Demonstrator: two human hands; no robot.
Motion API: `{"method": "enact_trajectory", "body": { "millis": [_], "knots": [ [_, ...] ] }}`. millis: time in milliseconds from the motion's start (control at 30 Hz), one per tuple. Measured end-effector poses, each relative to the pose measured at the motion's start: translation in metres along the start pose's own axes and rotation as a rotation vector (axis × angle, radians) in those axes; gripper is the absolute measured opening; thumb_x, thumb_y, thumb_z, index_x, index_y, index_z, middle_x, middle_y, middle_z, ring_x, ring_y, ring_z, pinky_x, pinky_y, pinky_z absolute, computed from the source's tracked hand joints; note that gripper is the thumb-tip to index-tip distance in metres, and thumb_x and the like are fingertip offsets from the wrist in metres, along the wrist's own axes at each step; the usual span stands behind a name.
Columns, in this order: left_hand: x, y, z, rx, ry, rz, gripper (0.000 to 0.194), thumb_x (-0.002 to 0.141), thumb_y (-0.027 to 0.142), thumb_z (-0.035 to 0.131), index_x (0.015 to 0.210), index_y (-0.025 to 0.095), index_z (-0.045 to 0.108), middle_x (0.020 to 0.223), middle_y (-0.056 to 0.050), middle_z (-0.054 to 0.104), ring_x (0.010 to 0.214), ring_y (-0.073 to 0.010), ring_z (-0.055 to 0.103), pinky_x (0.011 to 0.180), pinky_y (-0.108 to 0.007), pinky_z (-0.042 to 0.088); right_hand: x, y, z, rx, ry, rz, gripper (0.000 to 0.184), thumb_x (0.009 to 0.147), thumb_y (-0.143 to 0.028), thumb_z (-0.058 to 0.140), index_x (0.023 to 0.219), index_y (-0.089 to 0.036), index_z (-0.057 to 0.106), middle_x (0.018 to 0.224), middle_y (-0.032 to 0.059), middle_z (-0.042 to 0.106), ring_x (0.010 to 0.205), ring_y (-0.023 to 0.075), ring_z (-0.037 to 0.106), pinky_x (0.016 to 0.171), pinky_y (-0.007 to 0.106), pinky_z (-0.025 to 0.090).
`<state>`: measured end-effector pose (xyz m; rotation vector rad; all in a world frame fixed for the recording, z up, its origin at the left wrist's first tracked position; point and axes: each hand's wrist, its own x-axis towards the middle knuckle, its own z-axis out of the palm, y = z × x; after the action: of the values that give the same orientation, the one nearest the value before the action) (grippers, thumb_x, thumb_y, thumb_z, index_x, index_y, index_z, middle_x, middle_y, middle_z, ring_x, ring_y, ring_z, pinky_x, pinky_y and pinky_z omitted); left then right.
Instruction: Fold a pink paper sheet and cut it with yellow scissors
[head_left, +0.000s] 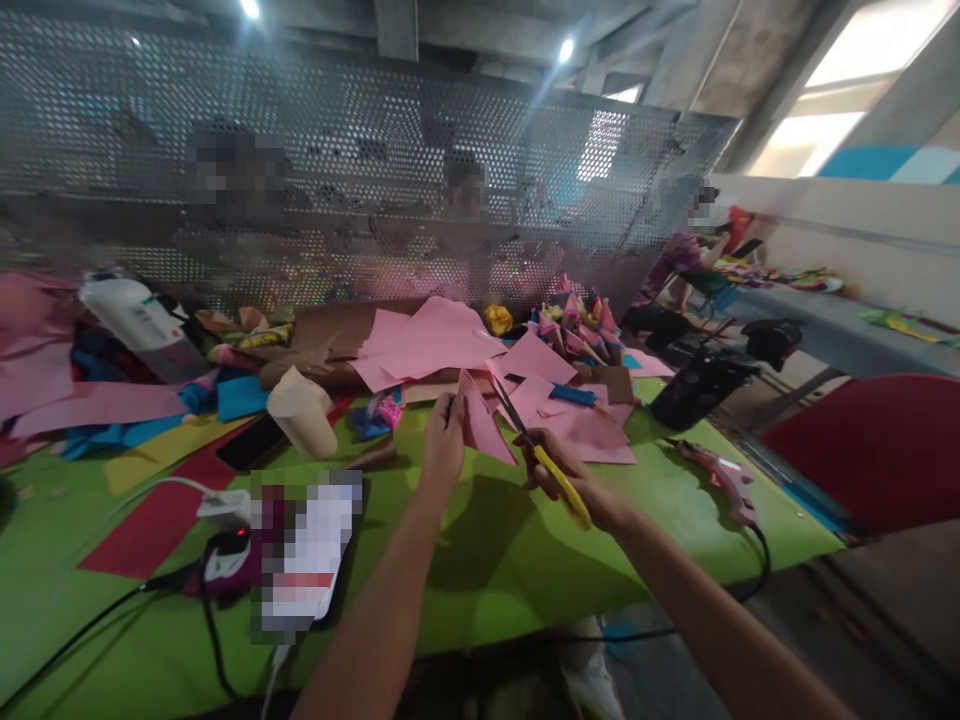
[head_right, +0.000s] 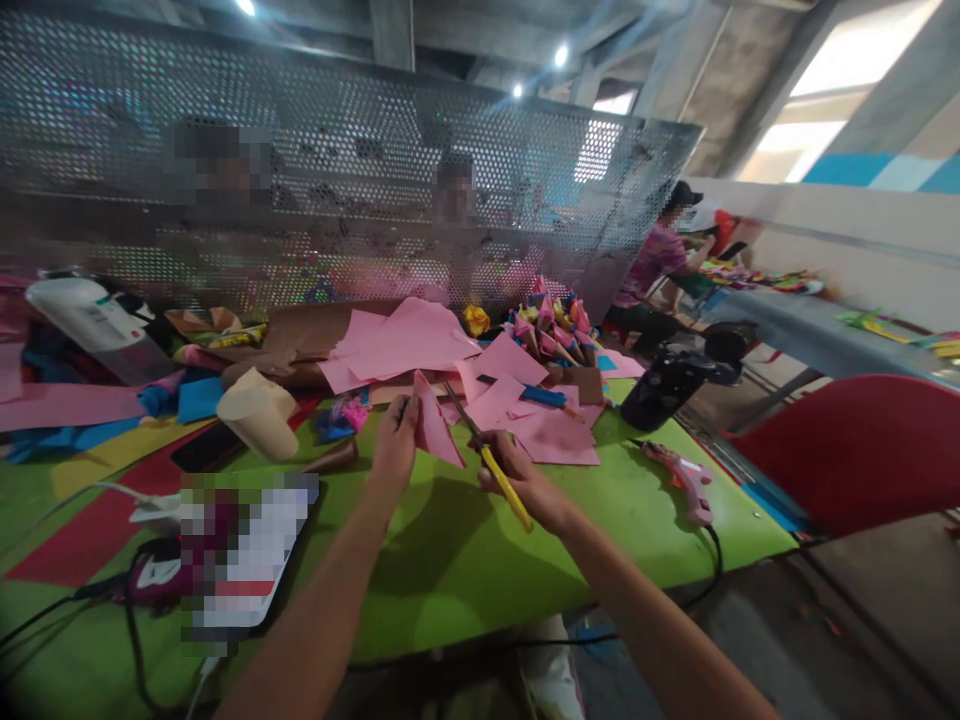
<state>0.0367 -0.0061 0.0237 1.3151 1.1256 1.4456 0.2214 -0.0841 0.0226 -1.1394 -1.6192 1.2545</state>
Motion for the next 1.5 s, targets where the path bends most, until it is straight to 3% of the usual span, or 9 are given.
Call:
{"method": "enact_trajectory", "body": {
  "millis": [233,600,767,1333,1500],
  "knots": [
    [-0.001,0.001,-0.002,0.062,0.050,0.042,0.026,0.090,0.037,0.048,0.069,0.021,0.047,0.067,0.002,0.047,0.065,-0.0144,0.044,0.061,-0.025,0.038,0.000,-0.007,0.011,-0.005,0.002,0.050,0.044,0.083,-0.052,0.058,0.116,-0.024,0.051,0.081,-0.0014,0.044,0.059,0.0096,0.035,0.051,0.023,0.036],
    [-0.006,0.000,0.000,0.158,0.080,0.141,0.030,0.092,0.044,0.045,0.070,0.023,0.043,0.067,0.001,0.048,0.065,-0.0159,0.045,0.063,-0.027,0.036,0.003,-0.003,0.014,-0.016,-0.025,0.016,0.031,0.088,-0.050,0.056,0.103,-0.023,0.053,0.071,-0.0030,0.039,0.058,0.0100,0.033,0.048,0.021,0.030],
    [-0.007,0.000,0.002,0.165,0.068,0.152,0.029,0.093,0.039,0.043,0.069,0.023,0.042,0.066,0.001,0.046,0.064,-0.0151,0.044,0.063,-0.027,0.035,0.003,0.004,0.013,-0.013,-0.009,0.025,0.029,0.087,-0.049,0.057,0.100,-0.024,0.051,0.070,-0.0037,0.038,0.057,0.0097,0.030,0.047,0.021,0.028],
    [-0.008,-0.003,0.003,0.085,0.039,0.083,0.027,0.092,0.037,0.044,0.072,0.021,0.046,0.072,0.000,0.052,0.069,-0.0138,0.047,0.066,-0.026,0.038,0.006,0.010,0.022,0.117,0.048,0.075,0.034,0.083,-0.052,0.061,0.084,-0.022,0.046,0.063,-0.0072,0.033,0.044,0.0045,0.028,0.036,0.016,0.024],
    [-0.007,-0.003,0.003,0.083,0.040,0.082,0.027,0.092,0.038,0.044,0.073,0.020,0.047,0.073,0.000,0.053,0.069,-0.0138,0.048,0.067,-0.026,0.039,0.009,0.010,0.022,0.134,0.084,0.105,0.037,0.078,-0.053,0.065,0.084,-0.021,0.048,0.066,-0.0059,0.038,0.045,0.0041,0.028,0.036,0.016,0.021]
  ]
}}
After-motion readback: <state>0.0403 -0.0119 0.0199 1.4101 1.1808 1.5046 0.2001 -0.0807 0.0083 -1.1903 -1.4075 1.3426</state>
